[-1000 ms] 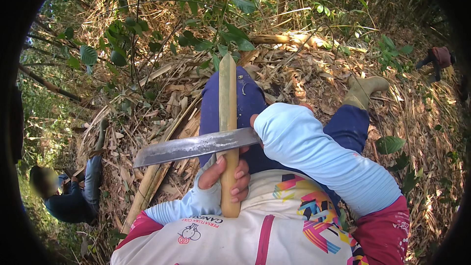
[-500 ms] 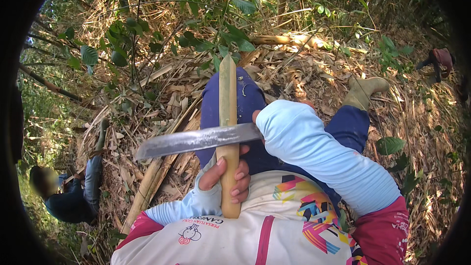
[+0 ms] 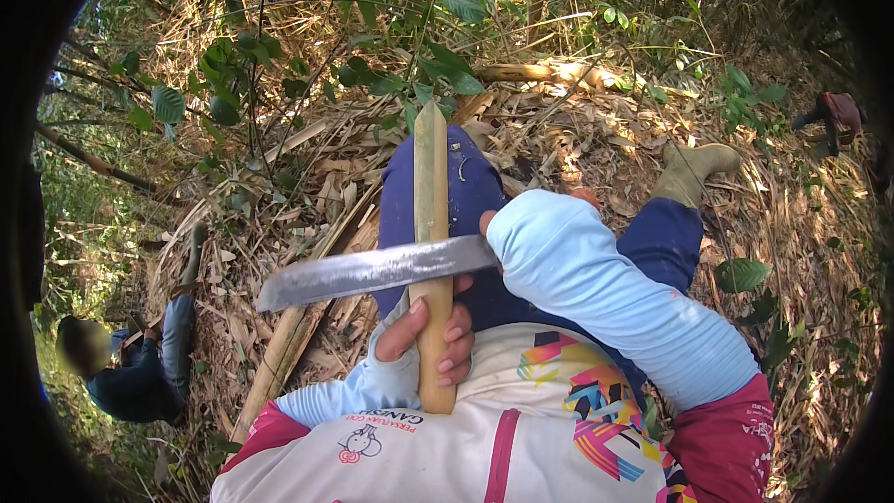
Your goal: The person sits on the forest floor and uses a large machete to sharpen a long, light-colored wooden stick. They hold the stick vertically between their legs and repeatedly scrape the blade of the machete against the wood to refine its edge.
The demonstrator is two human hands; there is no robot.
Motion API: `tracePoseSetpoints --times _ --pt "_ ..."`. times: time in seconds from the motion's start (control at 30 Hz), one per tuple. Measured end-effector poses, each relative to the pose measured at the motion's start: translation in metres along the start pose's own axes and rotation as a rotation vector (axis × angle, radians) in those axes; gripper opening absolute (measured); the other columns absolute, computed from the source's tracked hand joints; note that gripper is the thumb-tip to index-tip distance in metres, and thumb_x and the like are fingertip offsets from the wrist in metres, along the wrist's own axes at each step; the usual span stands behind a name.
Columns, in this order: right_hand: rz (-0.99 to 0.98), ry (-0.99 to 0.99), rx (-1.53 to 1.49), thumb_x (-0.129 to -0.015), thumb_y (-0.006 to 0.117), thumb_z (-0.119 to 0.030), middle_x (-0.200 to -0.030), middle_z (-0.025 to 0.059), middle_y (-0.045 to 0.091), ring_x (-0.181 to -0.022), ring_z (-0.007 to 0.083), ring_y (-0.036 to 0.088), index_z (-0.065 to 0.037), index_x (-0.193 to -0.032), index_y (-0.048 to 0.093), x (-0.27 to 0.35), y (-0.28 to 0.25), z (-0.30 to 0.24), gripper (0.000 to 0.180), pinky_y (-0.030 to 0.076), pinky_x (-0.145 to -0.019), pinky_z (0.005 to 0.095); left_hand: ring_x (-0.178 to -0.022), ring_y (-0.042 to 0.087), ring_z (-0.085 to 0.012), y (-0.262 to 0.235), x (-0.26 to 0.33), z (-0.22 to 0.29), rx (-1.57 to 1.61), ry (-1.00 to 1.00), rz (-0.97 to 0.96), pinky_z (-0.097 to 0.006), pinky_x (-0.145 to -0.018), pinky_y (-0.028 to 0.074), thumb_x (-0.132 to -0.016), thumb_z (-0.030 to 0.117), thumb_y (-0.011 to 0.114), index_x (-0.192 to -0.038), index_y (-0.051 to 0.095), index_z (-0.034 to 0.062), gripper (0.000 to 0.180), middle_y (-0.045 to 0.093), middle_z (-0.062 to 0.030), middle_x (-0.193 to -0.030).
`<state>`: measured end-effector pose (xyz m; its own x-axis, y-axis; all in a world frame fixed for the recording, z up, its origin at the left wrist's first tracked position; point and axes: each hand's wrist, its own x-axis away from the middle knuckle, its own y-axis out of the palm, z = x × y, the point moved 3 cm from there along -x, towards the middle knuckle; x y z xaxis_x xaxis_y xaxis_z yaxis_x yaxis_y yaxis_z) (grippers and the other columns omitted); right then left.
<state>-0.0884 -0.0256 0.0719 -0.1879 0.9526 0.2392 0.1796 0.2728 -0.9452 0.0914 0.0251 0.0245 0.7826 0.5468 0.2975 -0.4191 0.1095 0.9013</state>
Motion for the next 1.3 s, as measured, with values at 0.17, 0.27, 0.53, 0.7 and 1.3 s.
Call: tracePoseSetpoints --times 0.17,0.27,0.53,0.7,1.3 --pt "0.025 -0.131 0.106 -0.066 0.069 -0.024 -0.069 0.0120 0.062 -0.067 0.0330 0.063 -0.013 -0.087 0.064 0.009 0.005 -0.005 0.024 0.047 -0.063 0.0457 -0.062 0.044 -0.0140 -0.011 -0.001 -0.005 0.021 -0.042 -0.075 -0.028 -0.056 0.041 -0.099 0.038 0.042 -0.121 0.041 0.0048 0.040 0.046 -0.0066 -0.084" --pt "0.081 -0.077 0.044 -0.065 0.069 -0.024 -0.067 0.0113 0.062 -0.068 0.0330 0.063 -0.013 -0.085 0.064 0.006 0.005 -0.002 0.024 0.048 -0.065 0.0441 -0.061 0.044 -0.0136 0.000 -0.001 -0.001 -0.018 -0.026 -0.002 -0.028 -0.055 0.041 -0.098 0.039 0.041 -0.113 0.043 0.0048 0.037 0.046 -0.0063 -0.080" --pt "-0.051 -0.006 0.046 -0.065 0.070 -0.024 -0.069 0.0117 0.063 -0.071 0.0326 0.064 -0.013 -0.089 0.064 0.007 -0.002 -0.010 0.027 0.049 -0.065 0.0446 -0.064 0.045 -0.0138 -0.007 -0.001 -0.001 -0.061 -0.039 -0.032 -0.028 -0.054 0.041 -0.096 0.038 0.047 -0.105 0.045 0.0044 0.035 0.045 -0.0060 -0.088" --pt "-0.040 -0.071 0.006 -0.066 0.069 -0.023 -0.072 0.0133 0.064 -0.071 0.0338 0.065 -0.012 -0.091 0.064 0.007 0.000 -0.011 0.027 0.050 -0.065 0.0435 -0.064 0.045 -0.0135 -0.014 -0.003 -0.002 -0.105 -0.076 -0.092 -0.028 -0.054 0.041 -0.096 0.040 0.047 -0.098 0.044 0.0032 0.037 0.045 -0.0060 -0.087" --pt "-0.057 -0.081 -0.010 -0.068 0.069 -0.023 -0.072 0.0136 0.063 -0.069 0.0329 0.065 -0.012 -0.093 0.065 0.010 0.000 -0.016 0.028 0.052 -0.062 0.0422 -0.067 0.047 -0.0141 -0.020 -0.003 -0.005 -0.075 -0.058 -0.130 -0.029 -0.055 0.042 -0.097 0.037 0.046 -0.105 0.045 0.0061 0.032 0.045 -0.0055 -0.089"
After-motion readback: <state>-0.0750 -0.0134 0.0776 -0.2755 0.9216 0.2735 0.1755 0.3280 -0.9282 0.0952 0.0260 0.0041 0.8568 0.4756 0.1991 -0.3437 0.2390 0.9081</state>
